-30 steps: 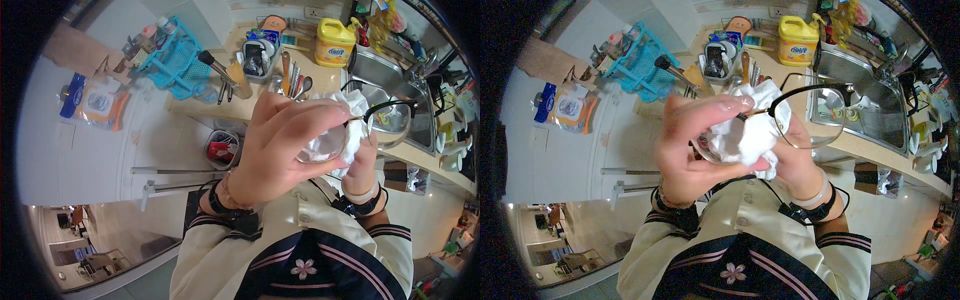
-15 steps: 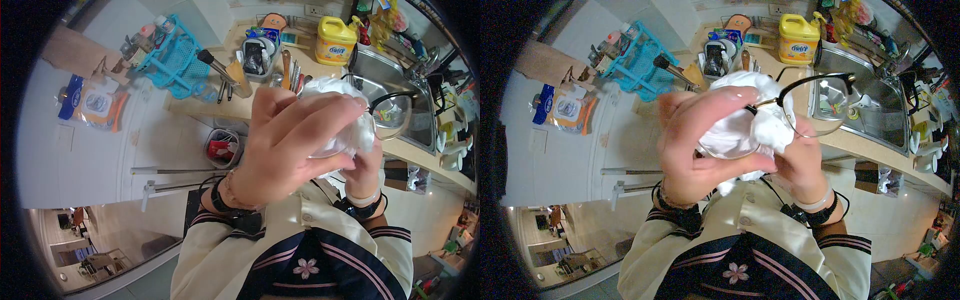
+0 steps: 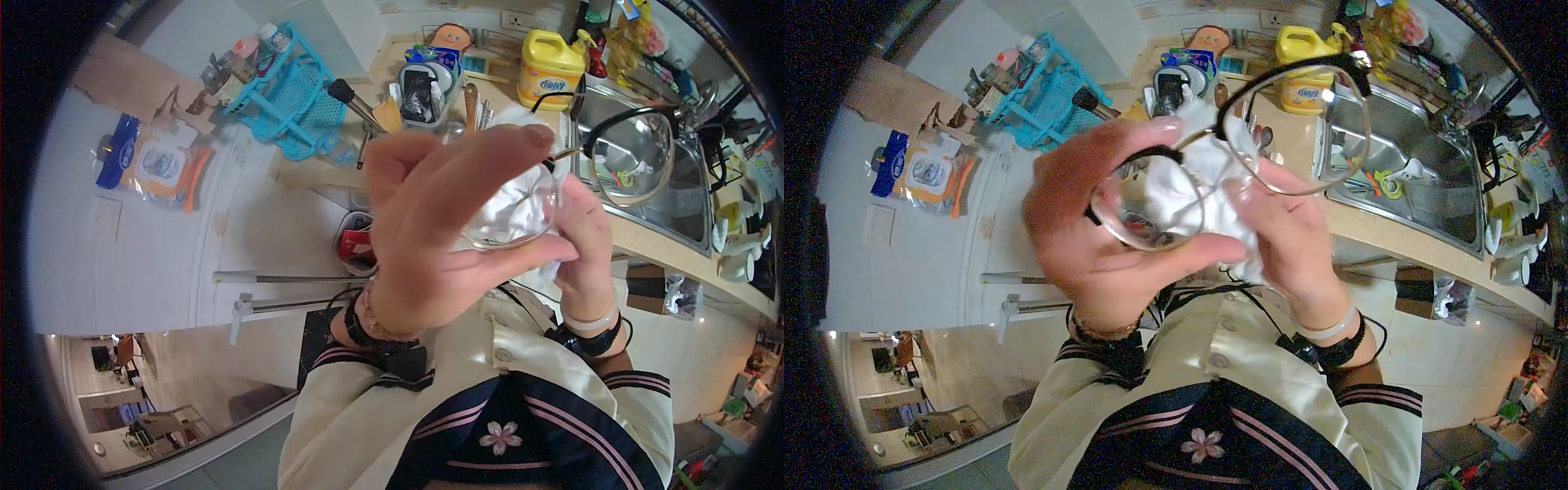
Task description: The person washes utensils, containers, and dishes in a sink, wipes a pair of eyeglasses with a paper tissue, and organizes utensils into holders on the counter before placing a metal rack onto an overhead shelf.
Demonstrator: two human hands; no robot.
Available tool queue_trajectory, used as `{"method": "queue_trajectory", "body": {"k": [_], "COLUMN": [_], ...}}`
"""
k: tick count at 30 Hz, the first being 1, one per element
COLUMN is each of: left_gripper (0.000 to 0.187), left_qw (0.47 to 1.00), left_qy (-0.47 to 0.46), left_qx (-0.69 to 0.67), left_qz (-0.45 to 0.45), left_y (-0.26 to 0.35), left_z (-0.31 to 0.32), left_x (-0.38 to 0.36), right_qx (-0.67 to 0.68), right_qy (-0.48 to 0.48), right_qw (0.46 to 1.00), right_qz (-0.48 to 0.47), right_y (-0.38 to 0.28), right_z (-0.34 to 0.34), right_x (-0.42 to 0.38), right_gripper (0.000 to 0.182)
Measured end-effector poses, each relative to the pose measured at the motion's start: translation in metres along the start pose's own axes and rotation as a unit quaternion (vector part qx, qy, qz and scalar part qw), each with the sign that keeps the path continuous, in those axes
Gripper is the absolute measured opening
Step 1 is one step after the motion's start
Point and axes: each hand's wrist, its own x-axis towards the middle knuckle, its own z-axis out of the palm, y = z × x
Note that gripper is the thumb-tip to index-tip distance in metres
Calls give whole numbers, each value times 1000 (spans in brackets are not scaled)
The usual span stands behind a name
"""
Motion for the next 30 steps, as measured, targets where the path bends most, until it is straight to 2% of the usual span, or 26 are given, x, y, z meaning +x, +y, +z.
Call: {"method": "queue_trajectory", "body": {"k": [1,4,7,10,11,14,15,16,18,22,23,25,26,27,29,30], "left_gripper": [62,60,61,62,61,60,60,60,60,64,65,72,76,78,87,82], "left_qw": [1000,1000,998,997,997,998,998,998,998,995,993,991,990,989,987,989], "left_qy": [-9,4,20,1,-28,-49,-38,-41,-48,-62,-76,-86,-91,-72,-26,-33], "left_qx": [18,-7,-51,-79,-66,-38,-40,-40,-41,-79,-91,-97,-100,-104,-123,-108], "left_qz": [4,26,20,-1,1,8,13,18,30,3,-6,-36,-51,-75,-101,-99], "left_y": [1,-4,-7,-7,-6,-3,-7,-7,-8,-5,-3,-4,-5,-8,-12,-13], "left_z": [2,12,17,18,11,10,14,15,17,12,9,3,-1,-2,-3,-4], "left_x": [-1,-4,-5,-6,-5,-1,-3,-4,-5,-6,-6,-5,-5,-8,-10,-9], "right_qx": [62,111,83,-148,-301,-349,-239,-120,-15,-157,-327,-431,-421,-381,-219,-211], "right_qy": [-23,-51,-79,-72,-78,-49,-30,-7,10,-60,-88,-40,-12,6,24,113], "right_qw": [998,989,989,983,921,892,958,993,995,986,927,852,857,885,958,949], "right_qz": [23,82,94,-79,-236,-283,-154,-20,102,-6,-158,-294,-298,-269,-181,-204], "right_y": [-4,-1,-7,-2,2,2,-6,-14,-17,-19,-10,3,1,-1,-24,-33], "right_z": [9,0,-9,-26,-30,-31,-24,-16,-11,-16,-39,-69,-82,-90,-91,-80], "right_x": [0,-2,-3,-7,-4,-1,-5,-11,-16,-12,-14,-21,-27,-34,-44,-47], "right_gripper": [36,36,31,24,23,22,24,25,27,19,19,26,30,34,36,31]}}
